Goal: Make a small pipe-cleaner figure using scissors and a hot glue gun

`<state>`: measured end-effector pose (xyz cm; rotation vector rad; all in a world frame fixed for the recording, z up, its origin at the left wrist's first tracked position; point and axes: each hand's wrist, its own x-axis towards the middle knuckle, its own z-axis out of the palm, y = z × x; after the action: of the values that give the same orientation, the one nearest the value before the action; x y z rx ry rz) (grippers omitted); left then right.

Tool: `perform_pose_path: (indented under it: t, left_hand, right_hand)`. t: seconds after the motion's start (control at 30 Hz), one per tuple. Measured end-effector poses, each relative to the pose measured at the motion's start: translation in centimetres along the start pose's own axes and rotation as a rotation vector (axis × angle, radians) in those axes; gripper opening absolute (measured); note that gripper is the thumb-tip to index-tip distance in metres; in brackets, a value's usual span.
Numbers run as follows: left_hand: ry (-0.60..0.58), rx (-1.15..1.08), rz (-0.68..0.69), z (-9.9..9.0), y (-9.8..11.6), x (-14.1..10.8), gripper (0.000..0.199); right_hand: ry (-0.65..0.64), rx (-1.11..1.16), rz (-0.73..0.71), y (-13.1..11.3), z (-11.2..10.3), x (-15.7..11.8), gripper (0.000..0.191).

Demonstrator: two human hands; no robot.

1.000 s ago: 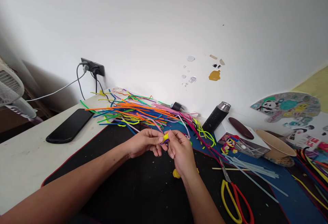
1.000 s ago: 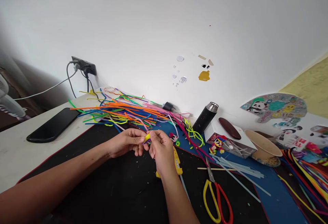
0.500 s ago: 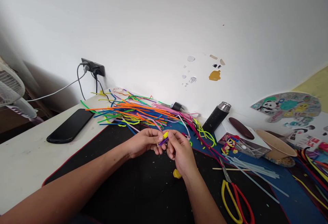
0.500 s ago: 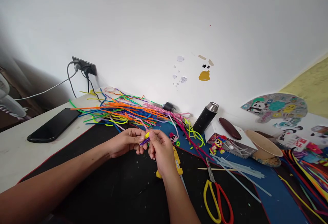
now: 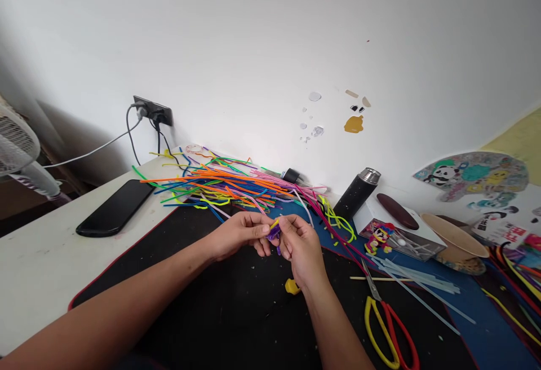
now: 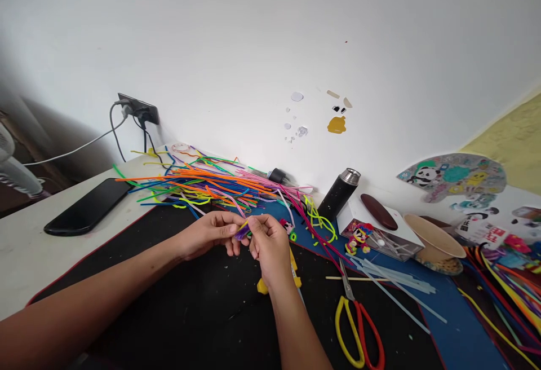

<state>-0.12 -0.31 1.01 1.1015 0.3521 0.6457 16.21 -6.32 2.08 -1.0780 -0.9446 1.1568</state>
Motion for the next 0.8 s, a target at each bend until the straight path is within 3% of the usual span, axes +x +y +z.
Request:
perform_pose_path:
  t: [0.33, 0.8]
  left_hand:
    - [0.035, 0.275, 0.042, 0.50, -0.28, -0.12, 0.038]
    - [0.038, 0.260, 0.041, 0.46, -0.49, -0.06, 0.047]
  right_hand:
    - [0.021, -0.081, -0.020, -0.01, 0.12, 0.01, 0.042]
    - [-0.013, -0.066, -0.018, 0.22, 0.00, -0.10, 0.042]
